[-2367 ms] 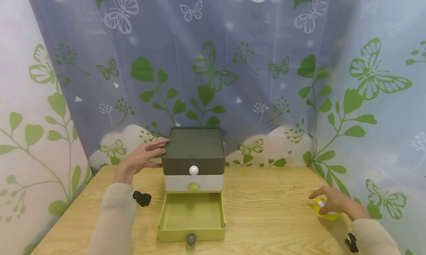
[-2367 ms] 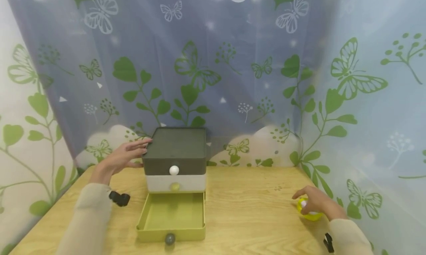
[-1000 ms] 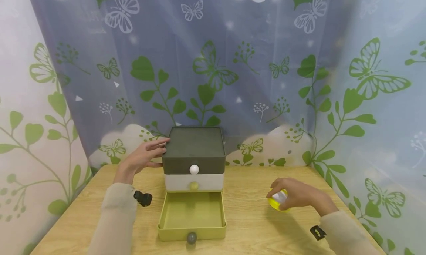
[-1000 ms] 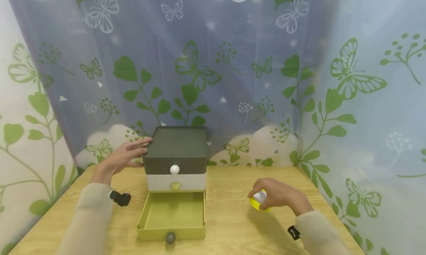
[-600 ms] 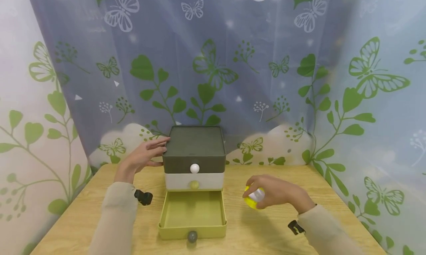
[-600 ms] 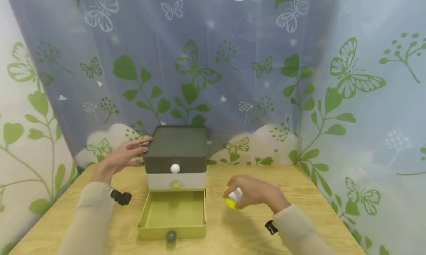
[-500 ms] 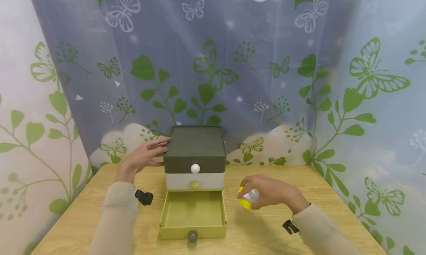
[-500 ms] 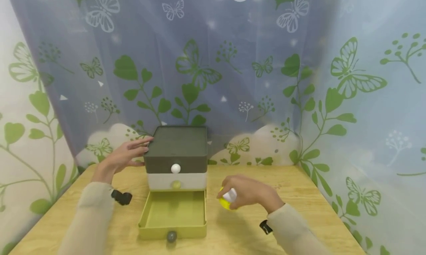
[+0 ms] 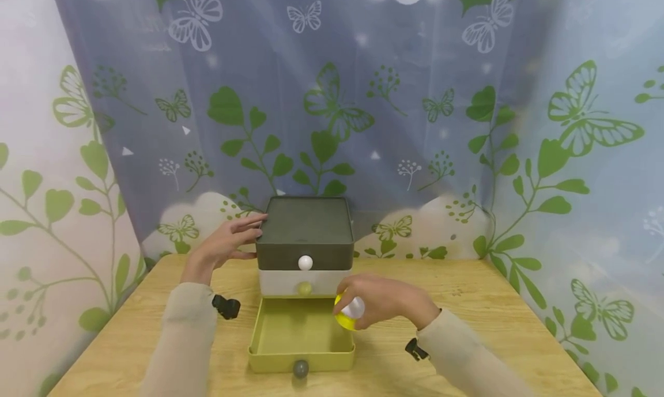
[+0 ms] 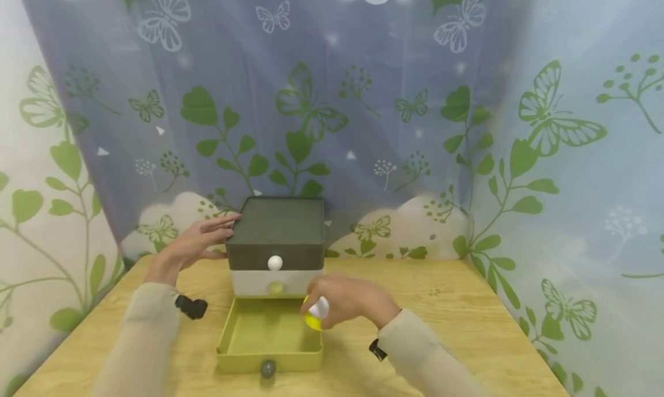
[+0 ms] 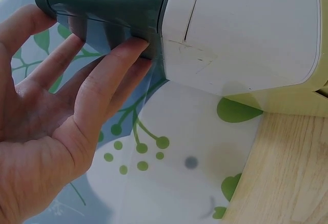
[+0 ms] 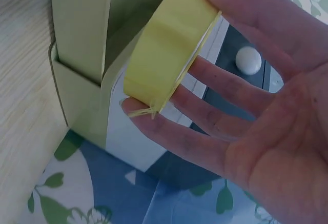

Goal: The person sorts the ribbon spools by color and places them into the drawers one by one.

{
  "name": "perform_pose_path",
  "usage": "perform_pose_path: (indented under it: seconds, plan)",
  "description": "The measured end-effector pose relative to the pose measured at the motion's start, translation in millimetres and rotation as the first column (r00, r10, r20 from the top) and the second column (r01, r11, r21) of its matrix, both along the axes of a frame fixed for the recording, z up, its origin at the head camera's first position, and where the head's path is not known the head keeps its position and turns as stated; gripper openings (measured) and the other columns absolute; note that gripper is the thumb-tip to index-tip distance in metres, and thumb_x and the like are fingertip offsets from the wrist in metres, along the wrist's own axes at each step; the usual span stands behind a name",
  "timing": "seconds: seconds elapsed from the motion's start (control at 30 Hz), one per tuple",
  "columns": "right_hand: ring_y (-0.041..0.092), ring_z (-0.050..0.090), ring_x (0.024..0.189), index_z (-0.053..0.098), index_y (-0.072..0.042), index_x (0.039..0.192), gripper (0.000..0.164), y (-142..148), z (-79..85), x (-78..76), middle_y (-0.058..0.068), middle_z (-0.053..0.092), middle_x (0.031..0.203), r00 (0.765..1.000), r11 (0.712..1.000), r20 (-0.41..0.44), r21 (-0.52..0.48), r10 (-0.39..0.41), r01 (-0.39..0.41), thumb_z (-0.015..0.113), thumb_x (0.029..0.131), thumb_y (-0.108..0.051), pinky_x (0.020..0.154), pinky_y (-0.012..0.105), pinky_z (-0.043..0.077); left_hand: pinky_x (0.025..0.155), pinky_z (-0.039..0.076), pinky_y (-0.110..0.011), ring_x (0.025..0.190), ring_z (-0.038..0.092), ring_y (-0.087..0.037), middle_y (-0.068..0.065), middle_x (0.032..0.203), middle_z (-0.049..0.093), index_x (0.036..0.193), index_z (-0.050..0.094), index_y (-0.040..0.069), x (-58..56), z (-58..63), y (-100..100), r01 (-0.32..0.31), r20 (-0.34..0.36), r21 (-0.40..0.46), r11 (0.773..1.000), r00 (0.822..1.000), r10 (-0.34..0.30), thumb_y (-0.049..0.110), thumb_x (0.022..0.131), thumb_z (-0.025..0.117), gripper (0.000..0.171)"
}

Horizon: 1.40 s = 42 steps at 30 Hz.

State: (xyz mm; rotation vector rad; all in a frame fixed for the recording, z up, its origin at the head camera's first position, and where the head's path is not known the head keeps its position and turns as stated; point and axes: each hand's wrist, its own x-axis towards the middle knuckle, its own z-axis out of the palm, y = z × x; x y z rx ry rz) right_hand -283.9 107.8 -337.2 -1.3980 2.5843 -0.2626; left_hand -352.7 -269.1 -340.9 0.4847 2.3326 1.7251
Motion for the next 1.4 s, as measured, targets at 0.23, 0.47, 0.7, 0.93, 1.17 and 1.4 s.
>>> perform_pose_path:
  seconds: [0.23, 0.47, 0.7, 0.93, 1.17, 1.4]
  plan:
    - [0.026, 0.060, 0.129, 0.078, -0.023, 0.123, 0.044, -19, -4.9, -2.0, 0.009, 0.063, 0.140, 1.000, 1.000, 0.002, 0.019, 0.024, -0.024, 0.083, 0.082, -0.007, 0.105, 0.035, 0.055, 0.109, 0.052, -0.059, 0.155, 0.021, -0.052, -0.019, 0.173, 0.015, 0.165, 0.028, 0.017, -2.2, 4.1, 1, -0.020, -0.012, 0.003, 1.000, 1.000, 0.020, 0.030, 0.109, 0.055, 0.063]
    - [0.025, 0.058, 0.133, 0.079, -0.026, 0.122, 0.042, -29, -12.2, -1.6, 0.007, 0.062, 0.142, 1.000, 0.999, 0.018, 0.050, 0.019, -0.020, 0.085, 0.083, -0.011, 0.109, 0.035, 0.054, 0.108, 0.054, -0.057, 0.155, 0.021, -0.051, -0.019, 0.173, 0.014, 0.165, 0.028, 0.017, -1.7, 3.3, 3, -0.012, -0.003, 0.002, 1.000, 1.000, 0.012, 0.030, 0.109, 0.055, 0.064]
    - [0.020, 0.060, 0.127, 0.079, -0.024, 0.122, 0.043, -38, -14.8, -3.2, 0.007, 0.066, 0.136, 0.998, 0.996, 0.004, 0.060, 0.059, -0.059, 0.086, 0.082, -0.011, 0.106, 0.028, 0.053, 0.109, 0.053, -0.058, 0.154, 0.022, -0.052, -0.019, 0.173, 0.015, 0.165, 0.028, 0.017, -2.1, 1.6, 3, -0.011, -0.003, 0.005, 1.000, 1.000, 0.011, 0.031, 0.109, 0.055, 0.064]
    - [0.011, 0.062, 0.114, 0.079, -0.023, 0.122, 0.044, -51, -15.7, -5.8, -0.001, 0.069, 0.124, 0.996, 0.991, 0.014, 0.095, 0.091, -0.092, 0.087, 0.081, -0.011, 0.096, 0.019, 0.052, 0.111, 0.050, -0.061, 0.155, 0.020, -0.052, -0.019, 0.173, 0.014, 0.165, 0.027, 0.017, 0.2, 1.5, 2, -0.003, -0.001, 0.007, 1.000, 1.000, 0.003, 0.031, 0.109, 0.055, 0.065]
    - [0.002, 0.064, 0.100, 0.079, -0.024, 0.120, 0.044, -67, -20.1, -11.6, -0.007, 0.075, 0.114, 0.985, 0.976, -0.020, 0.137, 0.171, -0.167, 0.090, 0.079, -0.015, 0.084, 0.009, 0.049, 0.110, 0.051, -0.060, 0.155, 0.021, -0.052, -0.021, 0.173, 0.015, 0.166, 0.026, 0.017, 1.6, 0.8, 2, -0.006, -0.003, 0.002, 1.000, 1.000, 0.006, 0.030, 0.109, 0.054, 0.064]
    - [0.003, 0.064, 0.103, 0.079, -0.023, 0.121, 0.045, -79, -23.0, -12.8, -0.006, 0.075, 0.118, 0.984, 0.971, 0.003, 0.161, 0.180, -0.178, 0.091, 0.079, -0.017, 0.087, 0.009, 0.050, 0.110, 0.051, -0.060, 0.155, 0.020, -0.052, -0.021, 0.173, 0.014, 0.166, 0.026, 0.017, 1.2, -0.2, 2, -0.004, -0.001, -0.001, 1.000, 1.000, 0.004, 0.031, 0.109, 0.054, 0.065]
